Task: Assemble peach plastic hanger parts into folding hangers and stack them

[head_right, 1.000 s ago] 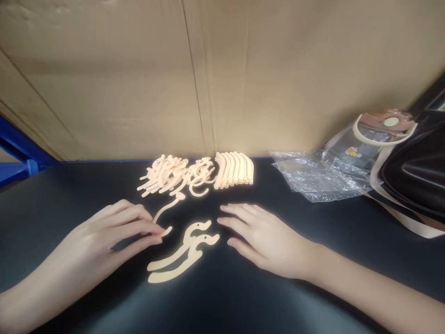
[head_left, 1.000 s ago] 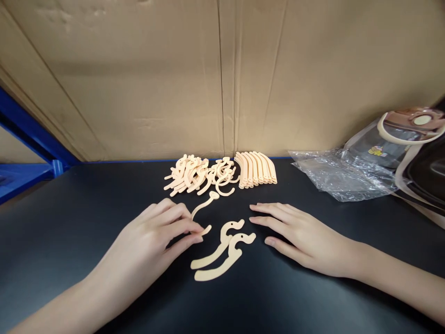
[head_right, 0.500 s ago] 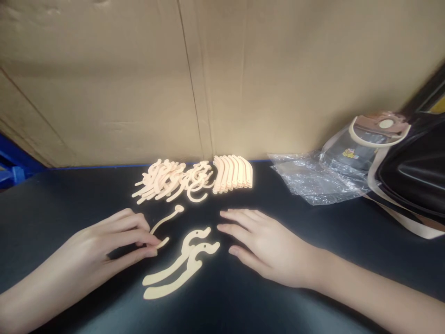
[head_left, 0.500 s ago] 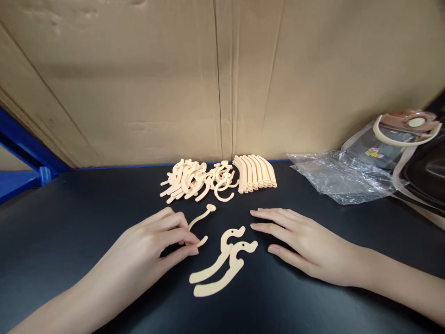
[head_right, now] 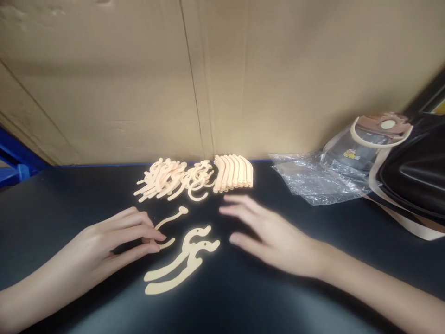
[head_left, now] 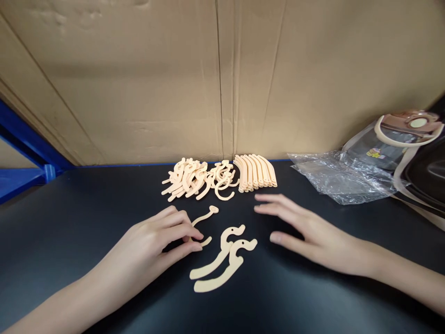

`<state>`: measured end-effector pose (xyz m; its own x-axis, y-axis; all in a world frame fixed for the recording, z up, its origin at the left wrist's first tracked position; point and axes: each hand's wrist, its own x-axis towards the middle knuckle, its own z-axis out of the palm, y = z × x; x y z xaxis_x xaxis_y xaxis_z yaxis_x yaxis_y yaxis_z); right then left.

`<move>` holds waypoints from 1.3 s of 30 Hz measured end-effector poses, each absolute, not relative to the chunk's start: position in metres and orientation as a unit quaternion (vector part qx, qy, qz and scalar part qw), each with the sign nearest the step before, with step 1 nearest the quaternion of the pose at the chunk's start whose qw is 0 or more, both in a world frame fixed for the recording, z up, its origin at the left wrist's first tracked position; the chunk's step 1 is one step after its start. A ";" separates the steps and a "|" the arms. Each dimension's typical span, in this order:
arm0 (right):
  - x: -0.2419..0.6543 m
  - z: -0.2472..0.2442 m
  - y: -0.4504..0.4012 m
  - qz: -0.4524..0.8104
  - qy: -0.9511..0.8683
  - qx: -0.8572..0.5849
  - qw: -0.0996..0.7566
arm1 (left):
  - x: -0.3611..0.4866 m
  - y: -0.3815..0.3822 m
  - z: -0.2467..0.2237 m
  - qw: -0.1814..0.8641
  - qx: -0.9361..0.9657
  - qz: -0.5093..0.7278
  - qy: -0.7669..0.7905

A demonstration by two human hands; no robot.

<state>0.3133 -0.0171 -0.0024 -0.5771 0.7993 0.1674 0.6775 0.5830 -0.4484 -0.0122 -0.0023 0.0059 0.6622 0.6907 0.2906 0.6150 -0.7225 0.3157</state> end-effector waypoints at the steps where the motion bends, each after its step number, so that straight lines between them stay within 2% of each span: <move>1: 0.317 0.002 -0.011 0.168 -0.855 -0.438 0.218 | -0.012 -0.003 0.007 0.103 0.903 0.204 0.363; 4: 0.335 0.016 0.016 0.127 -0.821 -0.485 0.274 | -0.012 -0.004 0.008 0.118 0.893 0.216 0.376; 7: 0.350 0.020 0.049 0.145 -0.792 -0.537 0.251 | -0.013 -0.003 0.007 0.125 0.891 0.217 0.379; 14: 0.355 -0.005 0.094 0.119 -0.835 -0.492 0.216 | -0.012 -0.005 0.007 0.130 0.896 0.217 0.366; 28: 0.382 -0.012 0.085 0.073 -0.829 -0.529 0.166 | -0.011 -0.010 0.012 0.129 0.900 0.204 0.362; 39: 0.351 -0.005 0.087 0.007 -0.834 -0.539 0.118 | -0.011 -0.011 0.014 0.113 0.904 0.195 0.362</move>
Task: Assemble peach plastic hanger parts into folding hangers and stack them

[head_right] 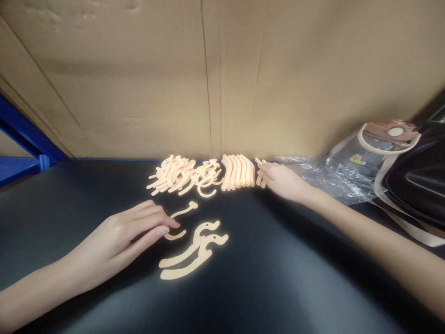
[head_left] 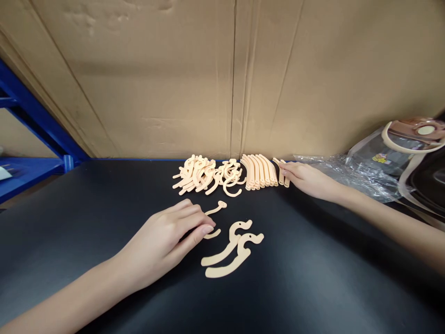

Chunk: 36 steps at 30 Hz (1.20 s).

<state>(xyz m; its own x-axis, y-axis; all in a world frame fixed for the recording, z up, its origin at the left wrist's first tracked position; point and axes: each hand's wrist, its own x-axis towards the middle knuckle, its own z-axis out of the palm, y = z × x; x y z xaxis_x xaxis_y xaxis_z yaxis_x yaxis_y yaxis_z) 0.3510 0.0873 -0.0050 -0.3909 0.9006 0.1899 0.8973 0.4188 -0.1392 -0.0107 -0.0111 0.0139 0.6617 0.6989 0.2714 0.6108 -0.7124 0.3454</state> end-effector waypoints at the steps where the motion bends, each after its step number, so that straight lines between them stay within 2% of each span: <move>1: 0.348 -0.003 0.087 -0.003 -0.828 -0.549 0.112 | -0.011 -0.011 0.014 0.112 0.905 0.195 0.363; 8: 0.337 0.003 0.092 -0.086 -0.731 -0.675 0.057 | -0.010 -0.013 0.015 0.118 0.906 0.185 0.363; 14: 0.336 0.008 0.098 -0.066 -0.686 -0.725 -0.004 | -0.010 -0.014 0.016 0.120 0.905 0.192 0.359; 21: 0.333 0.012 0.093 -0.068 -0.665 -0.743 -0.014 | -0.010 -0.015 0.013 0.123 0.907 0.197 0.353; 30: 0.329 0.031 0.068 -0.090 -0.638 -0.762 0.065 | -0.011 -0.012 0.005 0.094 0.919 0.212 0.318; 34: 0.323 0.034 0.042 -0.088 -0.711 -0.675 0.176 | -0.011 -0.011 0.002 0.093 0.920 0.211 0.318; 36: 0.318 0.029 0.027 -0.077 -0.757 -0.617 0.203 | -0.011 -0.010 0.002 0.093 0.917 0.213 0.325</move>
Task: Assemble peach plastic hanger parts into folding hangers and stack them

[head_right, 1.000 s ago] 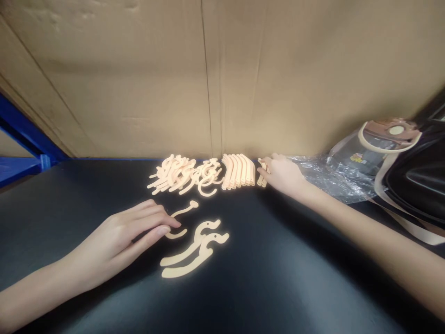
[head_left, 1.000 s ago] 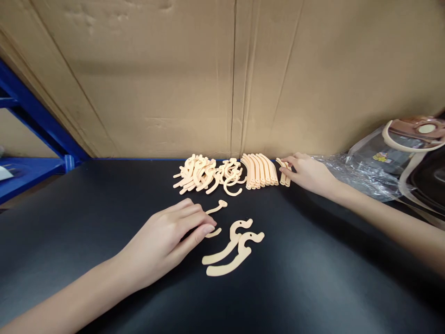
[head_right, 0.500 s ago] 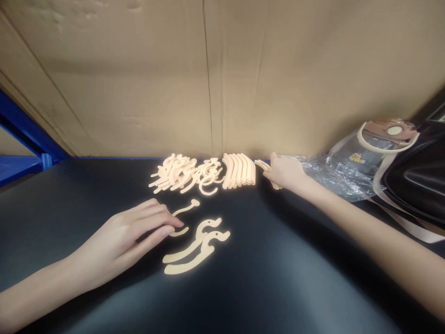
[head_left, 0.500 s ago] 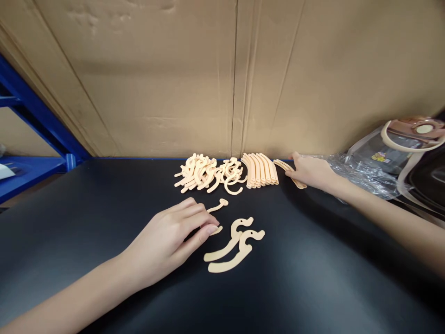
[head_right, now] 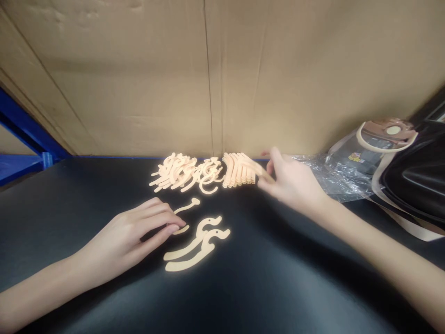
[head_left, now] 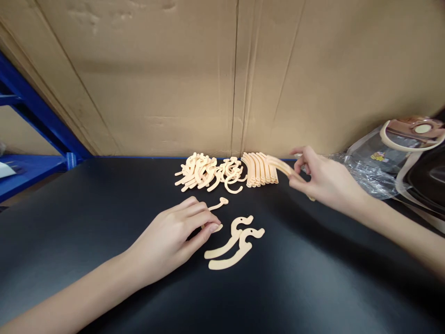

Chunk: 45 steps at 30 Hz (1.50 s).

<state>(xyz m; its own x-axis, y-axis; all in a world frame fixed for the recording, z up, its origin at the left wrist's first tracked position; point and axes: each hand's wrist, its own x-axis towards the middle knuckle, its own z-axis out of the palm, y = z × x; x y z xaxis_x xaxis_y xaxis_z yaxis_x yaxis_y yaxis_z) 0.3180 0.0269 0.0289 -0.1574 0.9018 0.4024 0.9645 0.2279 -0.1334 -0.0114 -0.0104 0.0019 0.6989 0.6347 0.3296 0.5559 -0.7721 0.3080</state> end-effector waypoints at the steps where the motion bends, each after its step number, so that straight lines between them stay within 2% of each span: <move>1: 0.315 0.025 0.020 -0.074 -0.777 -0.590 0.205 | -0.011 -0.010 0.002 0.092 0.916 0.214 0.328; 7: 0.298 0.003 -0.005 -0.065 -0.853 -0.484 0.183 | -0.010 -0.012 0.002 0.070 0.915 0.223 0.329; 14: 0.293 -0.004 -0.005 -0.055 -0.869 -0.455 0.187 | -0.005 -0.016 -0.002 0.054 0.944 0.169 0.280; 19: 0.292 -0.008 -0.004 -0.065 -0.878 -0.435 0.188 | -0.004 -0.015 -0.003 0.080 0.953 0.128 0.264; 29: 0.292 -0.016 -0.004 -0.064 -0.896 -0.385 0.213 | -0.004 -0.018 0.005 0.064 0.957 0.196 0.205; 36: 0.288 -0.020 -0.006 -0.030 -0.899 -0.376 0.224 | -0.006 -0.012 0.005 -0.111 0.901 0.181 0.378; 45: 0.290 -0.020 -0.006 0.000 -0.895 -0.379 0.237 | -0.005 -0.011 0.002 -0.105 0.889 0.135 0.426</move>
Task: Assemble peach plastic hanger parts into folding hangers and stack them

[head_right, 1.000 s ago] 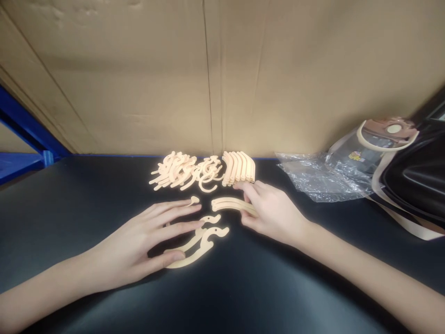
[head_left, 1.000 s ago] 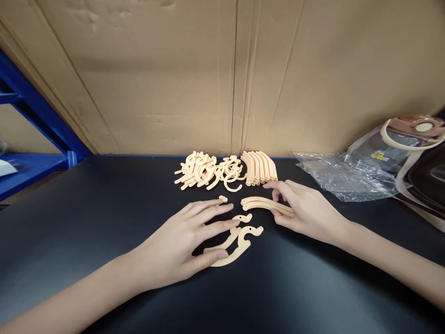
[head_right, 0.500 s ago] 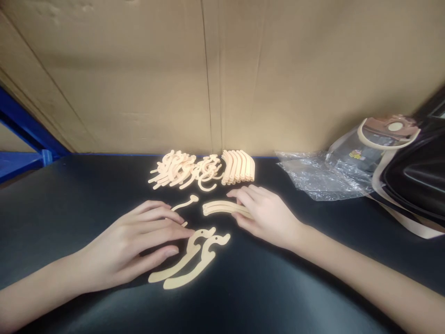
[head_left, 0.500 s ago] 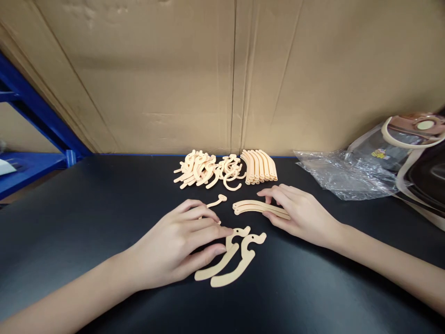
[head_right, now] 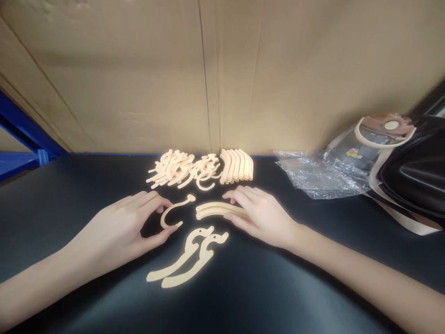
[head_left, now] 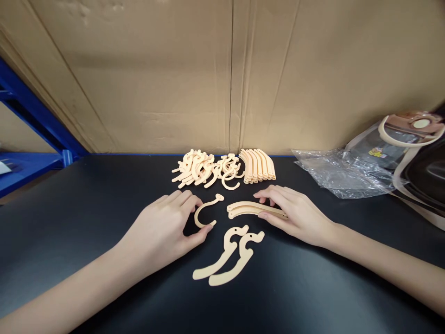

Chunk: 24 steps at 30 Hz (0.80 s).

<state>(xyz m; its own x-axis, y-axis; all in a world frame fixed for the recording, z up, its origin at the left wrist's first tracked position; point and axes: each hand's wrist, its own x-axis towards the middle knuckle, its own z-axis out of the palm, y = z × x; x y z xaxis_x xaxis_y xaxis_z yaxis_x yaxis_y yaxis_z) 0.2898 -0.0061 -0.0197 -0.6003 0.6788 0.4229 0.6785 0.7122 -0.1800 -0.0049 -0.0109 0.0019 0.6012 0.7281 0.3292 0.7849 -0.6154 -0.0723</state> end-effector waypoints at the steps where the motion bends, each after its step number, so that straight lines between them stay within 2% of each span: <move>1: 0.290 -0.020 -0.006 0.002 -0.894 -0.379 0.238 | -0.005 -0.011 0.002 0.102 -0.888 -0.137 -0.427; 9: 0.292 -0.020 -0.006 -0.020 -0.892 -0.361 0.270 | -0.008 -0.009 -0.002 0.073 -0.879 -0.217 -0.419; 14: 0.288 -0.017 -0.013 -0.107 -0.893 -0.299 0.320 | -0.004 -0.019 0.007 0.012 -0.918 -0.266 -0.295; 19: 0.277 -0.011 -0.029 -0.102 -0.919 -0.218 0.312 | 0.001 -0.029 0.003 -0.036 -0.945 -0.270 -0.181; 24: 0.266 -0.003 -0.046 -0.083 -0.940 -0.128 0.304 | 0.004 -0.032 -0.002 -0.075 -0.952 -0.264 -0.136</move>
